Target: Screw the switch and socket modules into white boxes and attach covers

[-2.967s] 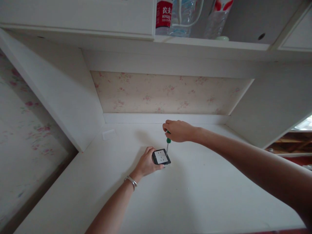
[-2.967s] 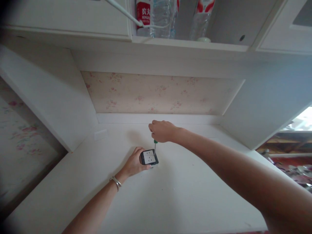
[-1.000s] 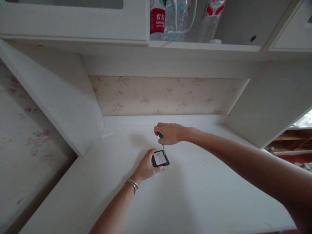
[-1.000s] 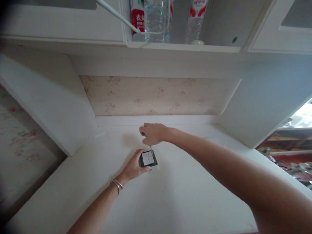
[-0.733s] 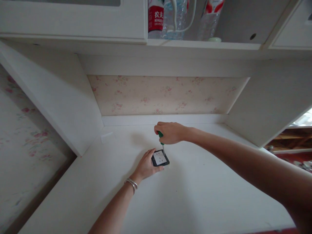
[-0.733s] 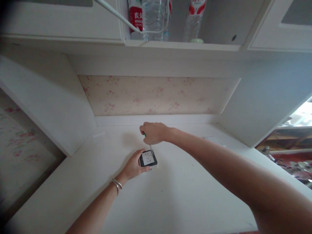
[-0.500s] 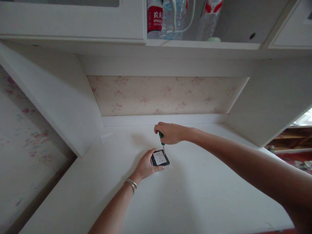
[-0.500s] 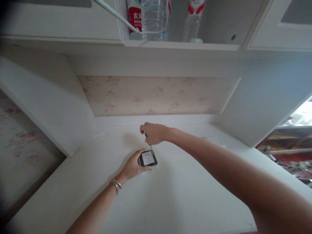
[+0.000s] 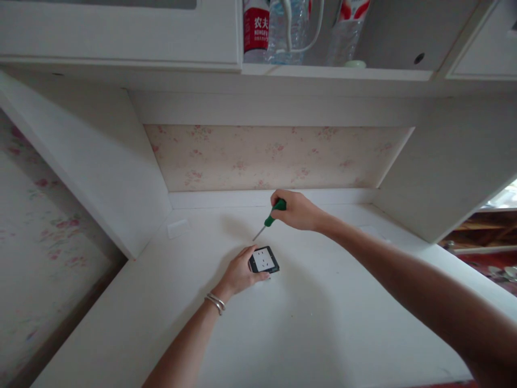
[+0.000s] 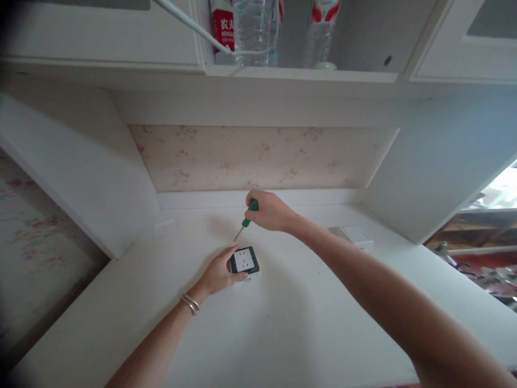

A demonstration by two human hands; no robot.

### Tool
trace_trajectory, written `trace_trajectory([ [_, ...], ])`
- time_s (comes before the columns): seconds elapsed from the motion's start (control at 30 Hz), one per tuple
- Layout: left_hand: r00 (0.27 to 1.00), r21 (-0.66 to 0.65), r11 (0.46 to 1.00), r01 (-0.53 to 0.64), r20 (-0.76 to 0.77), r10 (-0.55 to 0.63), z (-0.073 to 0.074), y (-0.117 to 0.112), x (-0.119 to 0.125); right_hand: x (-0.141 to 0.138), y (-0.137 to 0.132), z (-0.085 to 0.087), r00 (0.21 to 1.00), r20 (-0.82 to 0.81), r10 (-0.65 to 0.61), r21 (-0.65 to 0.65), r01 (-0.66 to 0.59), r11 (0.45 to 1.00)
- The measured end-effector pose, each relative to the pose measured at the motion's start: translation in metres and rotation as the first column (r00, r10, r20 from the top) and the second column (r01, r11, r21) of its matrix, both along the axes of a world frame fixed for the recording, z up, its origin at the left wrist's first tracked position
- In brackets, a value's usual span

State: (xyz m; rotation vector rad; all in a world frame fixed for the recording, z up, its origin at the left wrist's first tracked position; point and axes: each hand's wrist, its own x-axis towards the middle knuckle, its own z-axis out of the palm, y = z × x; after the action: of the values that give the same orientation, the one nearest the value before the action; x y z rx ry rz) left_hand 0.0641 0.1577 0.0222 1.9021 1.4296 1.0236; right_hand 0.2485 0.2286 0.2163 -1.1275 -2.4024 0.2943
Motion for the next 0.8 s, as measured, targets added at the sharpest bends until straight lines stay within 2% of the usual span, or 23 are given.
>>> trace_trajectory([
  [0.07, 0.997, 0.024, 1.000, 0.007, -0.075, -0.006, 0.001, 0.001, -0.002, 0.014, 0.004, -0.010, 0.975, -0.191, -0.115, -0.157, 0.086, 0.984],
  [0.17, 0.984, 0.041, 0.999, 0.012, -0.180, -0.004, 0.004, 0.005, -0.004, 0.038, 0.010, -0.038, 0.857, -0.438, -0.271, -0.411, 0.078, 0.908],
  [0.27, 0.965, 0.065, 0.997, 0.047, -0.261, -0.029, 0.009, 0.011, -0.004, 0.060, 0.012, -0.071, 0.693, -0.587, -0.418, -0.542, 0.047, 0.839],
  [0.4, 0.958, 0.029, 0.994, 0.107, -0.269, -0.096, 0.016, 0.025, -0.006, 0.082, 0.006, -0.107, 0.380, -0.701, -0.604, -0.680, -0.101, 0.726],
  [0.47, 0.974, -0.060, 0.990, 0.128, -0.181, -0.137, 0.018, 0.032, -0.009, 0.090, 0.001, -0.121, 0.324, -0.694, -0.643, -0.711, -0.169, 0.682],
  [0.57, 0.988, -0.232, 0.961, 0.154, 0.053, -0.145, 0.018, 0.043, -0.014, 0.095, -0.009, -0.139, 0.324, -0.658, -0.680, -0.753, -0.307, 0.582],
  [0.67, 0.985, -0.312, 0.940, 0.136, 0.140, -0.096, 0.017, 0.051, -0.020, 0.089, -0.018, -0.153, 0.428, -0.595, -0.681, -0.802, -0.370, 0.469],
  [0.73, 0.986, -0.350, 0.927, 0.137, 0.134, -0.095, 0.018, 0.054, -0.022, 0.077, -0.023, -0.160, 0.497, -0.557, -0.665, -0.830, -0.355, 0.429],
  [0.8, 0.985, -0.396, 0.905, 0.157, 0.128, -0.115, 0.021, 0.055, -0.023, 0.062, -0.026, -0.165, 0.535, -0.543, -0.647, -0.840, -0.336, 0.426],
])
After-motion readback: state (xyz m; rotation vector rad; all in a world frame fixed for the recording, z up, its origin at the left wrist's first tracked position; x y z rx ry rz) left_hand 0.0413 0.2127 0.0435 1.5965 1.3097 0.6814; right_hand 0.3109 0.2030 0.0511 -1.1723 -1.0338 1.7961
